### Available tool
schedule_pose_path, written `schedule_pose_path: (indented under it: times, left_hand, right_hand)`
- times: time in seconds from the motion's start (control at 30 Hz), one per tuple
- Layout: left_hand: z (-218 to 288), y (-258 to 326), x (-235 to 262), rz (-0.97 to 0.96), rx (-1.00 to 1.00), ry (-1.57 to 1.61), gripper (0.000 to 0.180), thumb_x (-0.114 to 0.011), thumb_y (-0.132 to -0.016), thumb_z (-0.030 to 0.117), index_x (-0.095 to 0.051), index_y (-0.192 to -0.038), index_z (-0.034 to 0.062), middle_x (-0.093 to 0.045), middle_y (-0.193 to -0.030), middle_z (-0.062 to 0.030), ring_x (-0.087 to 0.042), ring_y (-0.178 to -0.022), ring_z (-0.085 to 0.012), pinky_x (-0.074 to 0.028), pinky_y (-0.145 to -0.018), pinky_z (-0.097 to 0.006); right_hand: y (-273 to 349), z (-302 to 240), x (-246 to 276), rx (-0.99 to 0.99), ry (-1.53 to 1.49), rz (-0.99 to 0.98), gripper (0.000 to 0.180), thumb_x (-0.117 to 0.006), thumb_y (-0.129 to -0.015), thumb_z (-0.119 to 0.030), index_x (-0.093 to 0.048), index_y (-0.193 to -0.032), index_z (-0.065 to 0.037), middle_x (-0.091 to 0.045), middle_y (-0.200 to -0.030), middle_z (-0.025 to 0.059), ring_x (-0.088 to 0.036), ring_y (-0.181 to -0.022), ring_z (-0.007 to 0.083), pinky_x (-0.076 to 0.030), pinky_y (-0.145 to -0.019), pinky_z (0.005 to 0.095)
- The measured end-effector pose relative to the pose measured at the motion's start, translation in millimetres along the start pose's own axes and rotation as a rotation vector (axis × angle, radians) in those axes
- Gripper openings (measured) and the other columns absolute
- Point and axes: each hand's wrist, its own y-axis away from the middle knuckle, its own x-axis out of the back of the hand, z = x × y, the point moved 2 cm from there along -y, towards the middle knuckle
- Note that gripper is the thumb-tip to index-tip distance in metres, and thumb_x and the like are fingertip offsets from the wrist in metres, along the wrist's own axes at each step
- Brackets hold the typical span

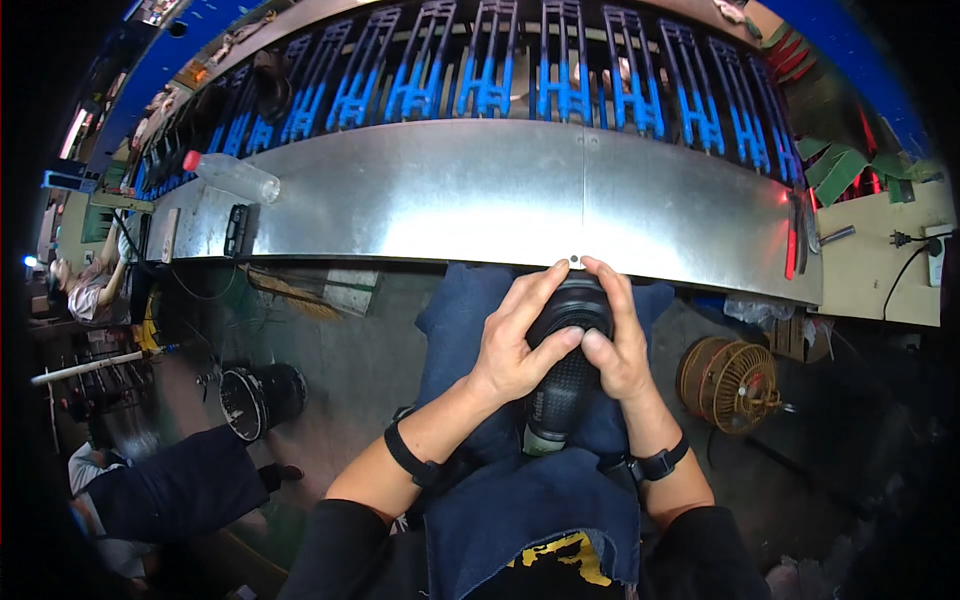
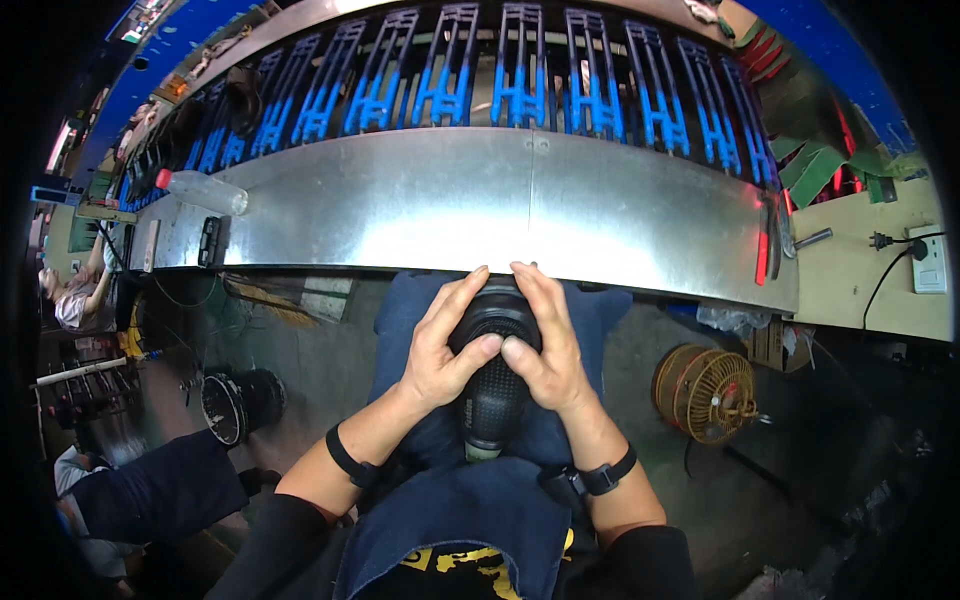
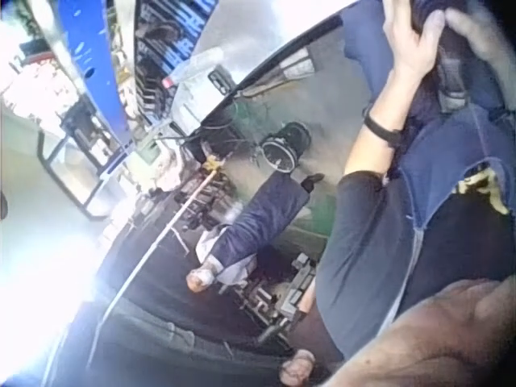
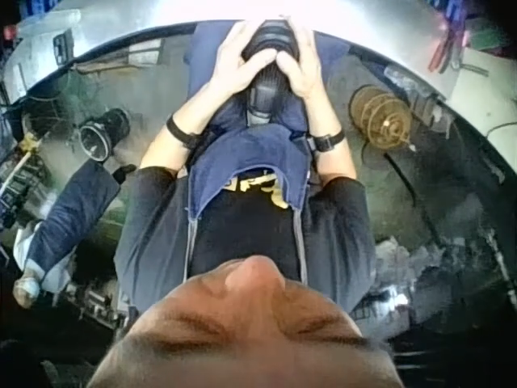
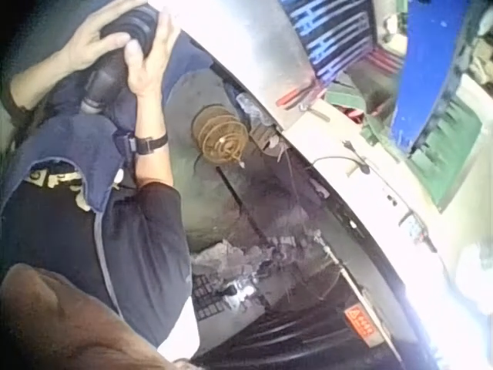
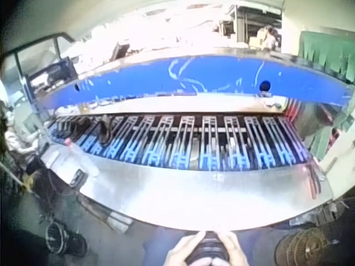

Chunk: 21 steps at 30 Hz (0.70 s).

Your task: The recorder is examining and handling shoe components on an assembly line conveyor.

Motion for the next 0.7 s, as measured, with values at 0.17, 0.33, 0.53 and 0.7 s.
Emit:
schedule_pose_path:
  times: [0.17,0.33,0.53,0.7]
  left_hand:
    - [-14,-5,-14,0.012,0.031,0.028,0.076,-0.07,-0.091,0.031,-0.035,-0.148,-0.006,-0.055,-0.133,-0.023,-0.057,-0.121,-0.0324,-0.046,-0.102,-0.04]
    - [-19,13,-18,0.157,0.226,0.227,0.095,-0.078,-0.084,0.024,-0.02,-0.153,-0.0047,-0.054,-0.136,-0.0204,-0.057,-0.124,-0.0312,-0.047,-0.103,-0.04]
    - [-14,37,7,0.266,0.438,0.534,0.067,-0.083,-0.078,0.023,-0.05,-0.13,-0.0002,-0.062,-0.118,-0.0117,-0.06,-0.109,-0.0196,-0.048,-0.098,-0.035]
    - [18,22,21,0.504,0.47,1.226,0.067,-0.052,-0.097,0.056,-0.05,-0.134,0.0006,-0.059,-0.13,-0.0143,-0.057,-0.12,-0.0282,-0.045,-0.106,-0.044]
  right_hand:
    - [-4,11,-1,-0.094,-0.223,0.091,0.053,-0.06,-0.093,-0.025,-0.05,-0.139,-0.001,-0.053,-0.139,0.0187,-0.047,-0.133,0.0328,-0.035,-0.112,0.0428]
    - [-1,-1,-8,-0.134,-0.076,0.146,0.047,-0.062,-0.093,-0.024,-0.055,-0.132,0.002,-0.056,-0.134,0.0187,-0.055,-0.124,0.0309,-0.042,-0.106,0.0383]
    - [58,-2,-37,-0.239,-0.106,-0.034,0.076,-0.053,-0.1,-0.034,-0.015,-0.156,0.002,-0.024,-0.16,0.022,-0.032,-0.145,0.0361,-0.028,-0.118,0.0433]
    - [60,-69,43,-0.018,0.269,-0.058,0.05,-0.051,-0.1,-0.029,-0.049,-0.138,0.003,-0.044,-0.145,0.0248,-0.046,-0.133,0.0369,-0.038,-0.11,0.0408]
